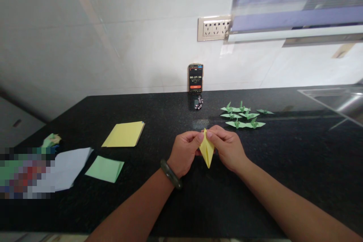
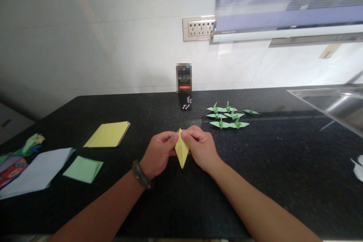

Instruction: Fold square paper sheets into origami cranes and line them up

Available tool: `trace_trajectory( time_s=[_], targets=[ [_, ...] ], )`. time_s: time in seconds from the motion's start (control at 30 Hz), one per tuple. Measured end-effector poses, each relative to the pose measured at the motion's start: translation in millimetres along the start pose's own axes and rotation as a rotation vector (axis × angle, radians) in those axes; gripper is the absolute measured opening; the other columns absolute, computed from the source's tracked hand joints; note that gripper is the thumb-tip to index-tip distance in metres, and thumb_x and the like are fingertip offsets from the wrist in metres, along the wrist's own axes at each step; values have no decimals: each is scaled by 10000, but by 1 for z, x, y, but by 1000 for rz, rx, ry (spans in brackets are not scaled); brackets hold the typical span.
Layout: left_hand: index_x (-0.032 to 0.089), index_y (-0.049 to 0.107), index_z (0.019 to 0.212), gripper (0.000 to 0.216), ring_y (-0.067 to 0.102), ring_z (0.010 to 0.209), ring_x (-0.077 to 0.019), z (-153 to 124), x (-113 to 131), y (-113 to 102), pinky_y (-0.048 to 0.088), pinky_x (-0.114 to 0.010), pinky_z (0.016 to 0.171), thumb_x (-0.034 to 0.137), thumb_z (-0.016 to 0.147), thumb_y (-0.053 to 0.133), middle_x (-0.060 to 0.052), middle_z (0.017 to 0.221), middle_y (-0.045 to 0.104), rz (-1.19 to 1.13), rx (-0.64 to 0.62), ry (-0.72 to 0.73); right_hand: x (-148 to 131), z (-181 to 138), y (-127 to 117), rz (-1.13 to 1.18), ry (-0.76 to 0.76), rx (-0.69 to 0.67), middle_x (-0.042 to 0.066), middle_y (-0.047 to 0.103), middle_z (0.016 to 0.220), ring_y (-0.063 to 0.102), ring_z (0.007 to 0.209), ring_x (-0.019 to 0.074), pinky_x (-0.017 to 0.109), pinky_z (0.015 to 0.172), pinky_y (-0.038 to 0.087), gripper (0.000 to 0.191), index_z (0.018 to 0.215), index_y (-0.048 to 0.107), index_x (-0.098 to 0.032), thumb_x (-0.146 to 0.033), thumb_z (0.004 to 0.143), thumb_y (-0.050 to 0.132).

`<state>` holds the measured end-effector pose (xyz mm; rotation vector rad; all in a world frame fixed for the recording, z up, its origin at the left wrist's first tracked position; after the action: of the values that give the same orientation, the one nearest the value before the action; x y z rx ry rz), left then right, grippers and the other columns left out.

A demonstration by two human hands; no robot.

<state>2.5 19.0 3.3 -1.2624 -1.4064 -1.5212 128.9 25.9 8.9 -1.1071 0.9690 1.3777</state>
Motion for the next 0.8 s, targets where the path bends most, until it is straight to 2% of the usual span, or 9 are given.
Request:
trace_trajectory(
  time_s=[0.23,0.43,0.67,0.8],
  targets=[
    [128,613,704,243,513,535,-101,2,-2,-3,416,-220,489,370,712,615,4,599,551,113,68,45,1,-1,0,-29,-20,-24,6,501,677,458,544,89,205,432,378,194,754,714,-191,-326,770,575],
    [133,589,689,246,477,509,-95,2,0,-2,383,-218,475,375,730,586,10,579,531,173,77,84,2,-2,0,-19,-21,-40,8,506,693,470,538,86,209,433,389,188,779,719,-203,-318,783,571],
    [130,603,684,265,466,547,-99,0,6,-3,379,-217,505,377,763,546,2,601,544,431,87,200,1,0,-1,-21,-19,-7,2,517,690,469,530,77,197,423,381,150,791,725,-212,-301,754,610],
    [131,590,670,271,457,547,-96,-2,9,-2,376,-213,510,370,780,525,4,600,545,499,99,247,2,0,-2,-19,-10,3,0,524,685,467,522,75,198,422,373,155,780,726,-209,-308,748,610]
  ],
)
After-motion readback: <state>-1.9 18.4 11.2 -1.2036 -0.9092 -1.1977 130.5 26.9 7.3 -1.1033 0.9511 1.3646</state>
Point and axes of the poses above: each hand's wrist, its own z-axis towards the middle knuckle, its own y-axis out of the palm, x = y × z, the point moved 2 cm from there along z, towards the middle knuckle
